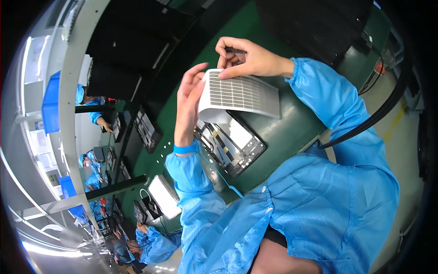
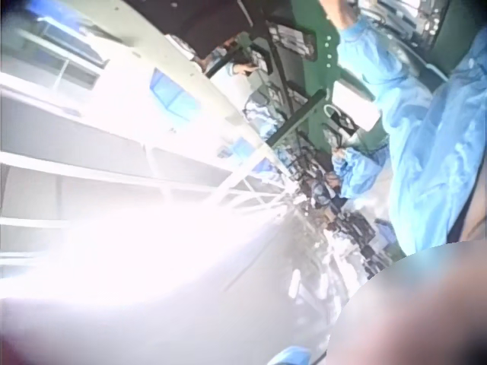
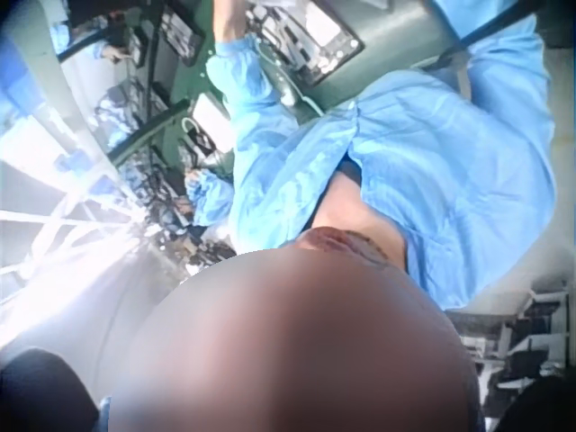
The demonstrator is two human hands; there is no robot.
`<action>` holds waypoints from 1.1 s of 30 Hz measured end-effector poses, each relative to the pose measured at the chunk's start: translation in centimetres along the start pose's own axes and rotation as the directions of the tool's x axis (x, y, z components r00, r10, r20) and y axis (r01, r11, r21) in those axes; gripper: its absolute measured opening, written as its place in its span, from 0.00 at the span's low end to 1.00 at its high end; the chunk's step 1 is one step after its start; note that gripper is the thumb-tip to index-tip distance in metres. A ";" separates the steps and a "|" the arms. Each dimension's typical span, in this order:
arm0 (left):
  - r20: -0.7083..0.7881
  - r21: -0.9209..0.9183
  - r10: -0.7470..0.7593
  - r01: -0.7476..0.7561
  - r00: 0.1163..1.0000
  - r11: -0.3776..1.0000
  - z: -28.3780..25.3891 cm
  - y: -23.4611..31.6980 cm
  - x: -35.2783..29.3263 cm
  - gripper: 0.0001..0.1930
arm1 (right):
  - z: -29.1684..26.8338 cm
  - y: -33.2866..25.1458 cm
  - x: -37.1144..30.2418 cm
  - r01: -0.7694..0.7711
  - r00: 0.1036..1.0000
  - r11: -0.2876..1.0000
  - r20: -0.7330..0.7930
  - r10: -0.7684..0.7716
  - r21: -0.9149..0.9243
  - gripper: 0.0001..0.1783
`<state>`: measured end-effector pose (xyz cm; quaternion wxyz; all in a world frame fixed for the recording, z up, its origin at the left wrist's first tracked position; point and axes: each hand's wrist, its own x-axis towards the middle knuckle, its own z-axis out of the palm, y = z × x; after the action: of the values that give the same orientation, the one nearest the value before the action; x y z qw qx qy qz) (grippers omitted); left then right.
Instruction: Assembling components and applying labels to an electronic screen chassis at a factory workbench.
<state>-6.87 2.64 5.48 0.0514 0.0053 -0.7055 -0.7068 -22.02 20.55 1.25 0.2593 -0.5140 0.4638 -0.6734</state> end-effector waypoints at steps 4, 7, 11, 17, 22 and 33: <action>-0.222 0.320 0.401 -0.322 0.889 0.891 -1.6 -0.7 -1.7 0.23 | 1.6 0.7 -0.2 0.023 0.976 0.998 -0.216 -0.010 0.058 0.19; -0.280 0.483 0.337 -0.171 0.899 0.858 2.3 -1.5 -2.5 0.24 | 2.7 2.2 -0.6 0.148 0.927 0.981 -0.363 -0.094 0.123 0.19; -0.412 0.413 0.282 -0.098 0.866 0.906 2.3 -3.3 -2.6 0.18 | 3.3 1.6 -0.9 0.174 0.835 0.814 -0.356 -0.420 -0.554 0.21; -0.459 0.357 0.184 -0.009 0.869 0.934 2.1 -5.0 -2.3 0.10 | 2.3 3.9 -1.5 0.085 0.956 0.992 -0.273 -0.108 -0.094 0.19; -0.478 0.309 0.158 -0.003 0.864 0.951 1.6 -6.5 -2.1 0.11 | 2.6 4.7 -2.1 -0.010 0.948 1.000 -0.318 0.004 -0.016 0.18; -0.420 0.033 0.061 -0.052 0.905 0.998 1.6 -7.1 -2.2 0.14 | 2.0 7.1 -1.8 0.094 0.899 0.995 -0.430 -0.079 0.015 0.18</action>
<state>-5.29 4.41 -1.76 0.2226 0.1377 -0.6852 -0.6797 -20.43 18.18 -5.80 0.1297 -0.3687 0.4743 -0.7889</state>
